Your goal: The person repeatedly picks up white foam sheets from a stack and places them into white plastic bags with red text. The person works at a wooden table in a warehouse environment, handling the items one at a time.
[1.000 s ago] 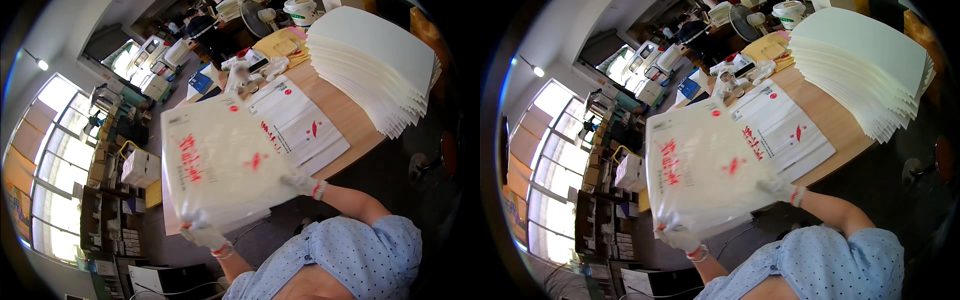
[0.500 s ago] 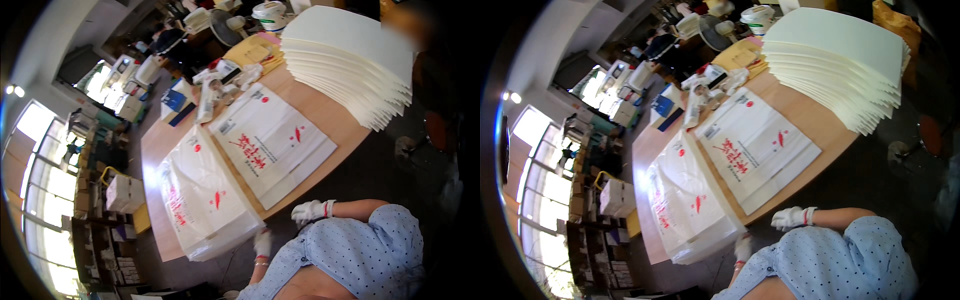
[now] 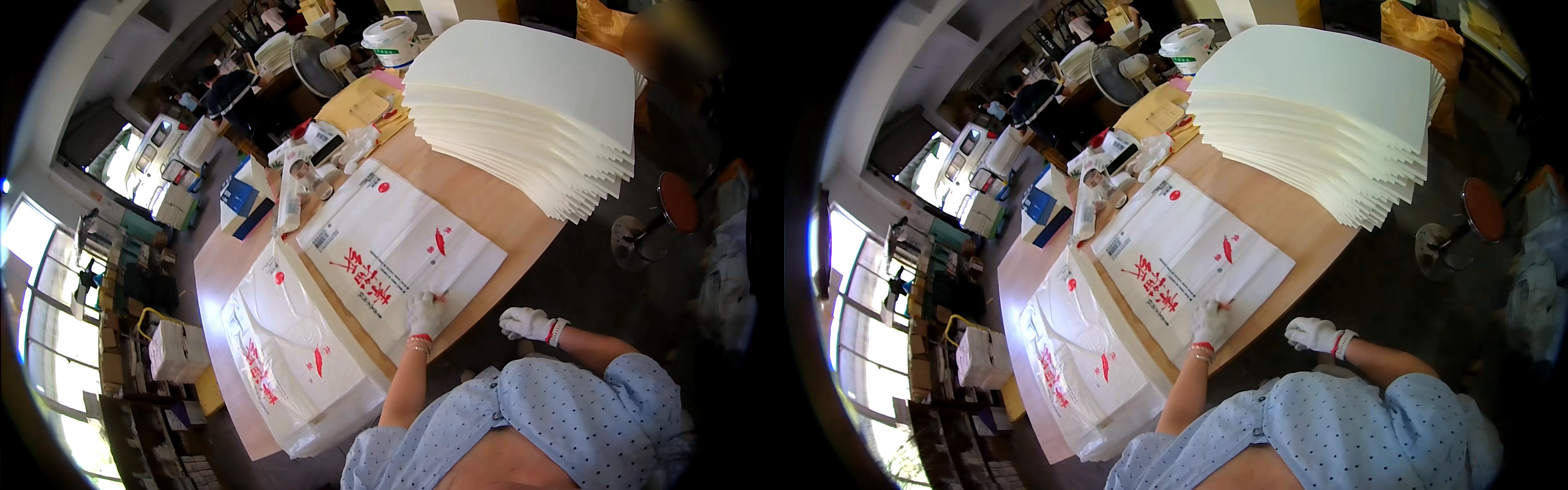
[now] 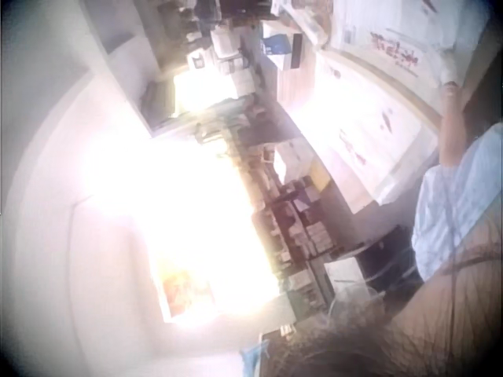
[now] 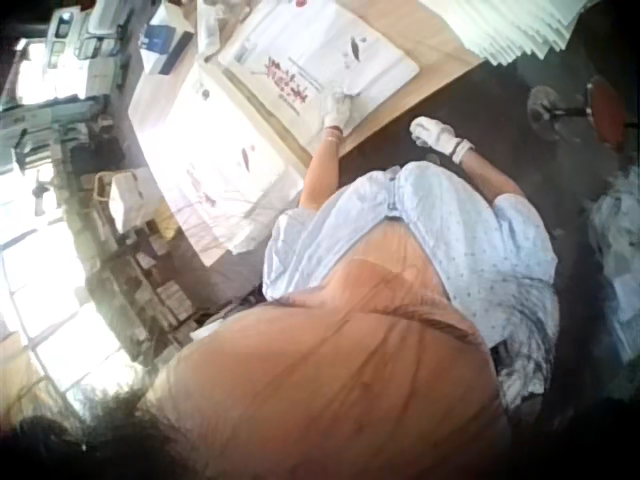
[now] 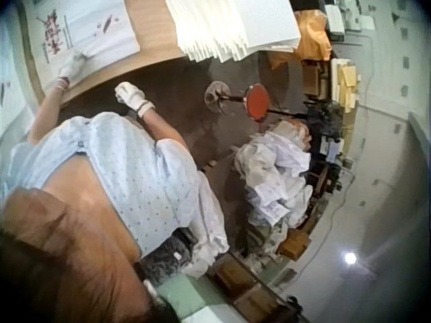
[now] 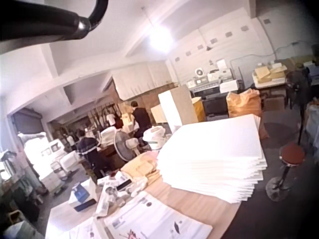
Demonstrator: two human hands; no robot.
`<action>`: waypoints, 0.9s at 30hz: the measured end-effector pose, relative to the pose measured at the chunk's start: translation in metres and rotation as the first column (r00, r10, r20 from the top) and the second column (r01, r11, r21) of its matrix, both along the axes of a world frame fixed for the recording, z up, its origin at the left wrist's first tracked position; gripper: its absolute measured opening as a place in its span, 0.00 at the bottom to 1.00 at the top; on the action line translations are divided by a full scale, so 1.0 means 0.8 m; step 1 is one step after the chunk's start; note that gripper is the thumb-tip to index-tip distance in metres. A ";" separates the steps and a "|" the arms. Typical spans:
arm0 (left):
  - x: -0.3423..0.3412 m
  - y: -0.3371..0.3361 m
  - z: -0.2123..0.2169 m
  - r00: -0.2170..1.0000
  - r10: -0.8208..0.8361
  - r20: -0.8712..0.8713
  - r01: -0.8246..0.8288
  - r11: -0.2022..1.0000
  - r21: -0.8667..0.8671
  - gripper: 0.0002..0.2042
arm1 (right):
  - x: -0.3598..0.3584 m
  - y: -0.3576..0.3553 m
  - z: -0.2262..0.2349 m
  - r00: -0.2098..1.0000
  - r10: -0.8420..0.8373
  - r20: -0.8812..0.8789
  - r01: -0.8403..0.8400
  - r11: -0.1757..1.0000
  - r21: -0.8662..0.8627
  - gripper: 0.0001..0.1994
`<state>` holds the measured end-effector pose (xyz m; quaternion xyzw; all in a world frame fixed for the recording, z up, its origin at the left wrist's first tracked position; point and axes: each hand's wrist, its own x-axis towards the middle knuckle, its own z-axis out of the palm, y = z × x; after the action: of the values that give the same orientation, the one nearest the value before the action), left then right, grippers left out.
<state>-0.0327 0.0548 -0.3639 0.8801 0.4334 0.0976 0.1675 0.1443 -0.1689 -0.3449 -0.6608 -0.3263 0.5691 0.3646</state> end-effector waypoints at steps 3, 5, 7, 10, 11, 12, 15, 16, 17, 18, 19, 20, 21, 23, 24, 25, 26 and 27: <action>-0.002 -0.019 0.011 1.000 0.004 -0.019 -0.001 0.988 0.154 0.12 | -0.017 0.021 -0.014 0.992 0.116 0.050 -0.119 0.991 0.066 0.13; -0.002 -0.002 -0.005 0.998 0.062 0.023 -0.063 0.994 0.087 0.11 | -0.021 0.047 0.005 0.969 0.202 0.144 -0.217 0.971 0.101 0.13; -0.005 0.018 0.002 0.979 0.178 0.098 -0.126 0.911 -0.394 0.10 | -0.022 0.060 0.006 0.972 0.220 0.076 -0.227 0.970 0.090 0.14; -0.016 0.047 0.016 0.970 0.201 0.135 -0.049 0.708 -0.704 0.10 | -0.027 0.076 -0.001 0.971 0.192 -0.140 -0.188 0.981 0.039 0.14; -0.021 0.055 0.021 0.973 0.180 0.147 -0.010 0.664 -0.748 0.10 | -0.029 0.084 -0.002 0.962 0.178 -0.208 -0.174 0.984 0.041 0.14; -0.024 0.062 0.028 0.975 0.158 0.157 0.007 0.684 -0.730 0.10 | -0.031 0.094 0.005 0.948 0.166 -0.271 -0.161 0.986 0.039 0.14; -0.024 0.067 0.066 0.975 0.159 0.153 -0.020 0.754 -0.657 0.13 | -0.041 0.132 0.018 0.843 0.063 -0.535 -0.075 0.997 0.000 0.15; -0.014 0.054 0.103 0.971 0.200 0.133 -0.076 0.780 -0.621 0.14 | -0.045 0.145 0.020 0.778 -0.006 -0.628 -0.013 1.000 -0.026 0.15; -0.010 0.049 0.124 0.962 0.249 0.115 -0.138 0.802 -0.581 0.16 | -0.051 0.157 0.021 0.698 -0.067 -0.712 0.038 0.998 -0.057 0.15; -0.013 0.051 0.120 0.954 0.242 0.176 -0.100 0.812 -0.574 0.16 | -0.059 0.170 0.024 0.696 -0.060 -0.715 0.092 0.996 0.007 0.16; -0.016 0.053 0.111 0.944 0.232 0.236 -0.062 0.823 -0.565 0.16 | -0.064 0.177 0.029 0.707 -0.079 -0.702 0.117 0.993 0.006 0.17; -0.019 0.058 0.105 0.930 0.220 0.295 -0.023 0.834 -0.552 0.17 | -0.068 0.182 0.034 0.717 -0.100 -0.690 0.144 0.990 0.006 0.18; -0.022 0.063 0.100 0.949 0.196 0.246 -0.023 0.823 -0.567 0.16 | -0.071 0.183 0.038 0.727 -0.126 -0.675 0.170 0.985 -0.001 0.19; -0.029 0.072 0.090 0.979 0.141 0.147 -0.026 0.802 -0.596 0.15 | -0.069 0.182 0.038 0.735 -0.095 -0.672 0.148 0.989 0.022 0.21; -0.028 0.071 0.091 0.972 0.179 0.155 -0.052 0.801 -0.596 0.15 | -0.069 0.180 0.036 0.738 -0.085 -0.669 0.143 0.989 0.032 0.22; -0.026 0.070 0.092 0.963 0.216 0.163 -0.078 0.799 -0.596 0.16 | -0.071 0.178 0.035 0.724 -0.121 -0.679 0.173 0.985 0.009 0.21; -0.024 0.068 0.093 0.952 0.253 0.171 -0.105 0.796 -0.596 0.16 | -0.073 0.177 0.032 0.709 -0.158 -0.687 0.203 0.979 -0.015 0.21; -0.020 0.064 0.099 0.949 0.267 0.168 -0.136 0.827 -0.546 0.15 | -0.073 0.177 0.030 0.694 -0.194 -0.694 0.236 0.971 -0.035 0.20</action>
<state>-0.0488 0.1056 -0.2850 0.7308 0.5114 0.0962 0.4418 0.0857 -0.0272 -0.3212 -0.4231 -0.1029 0.7184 0.5425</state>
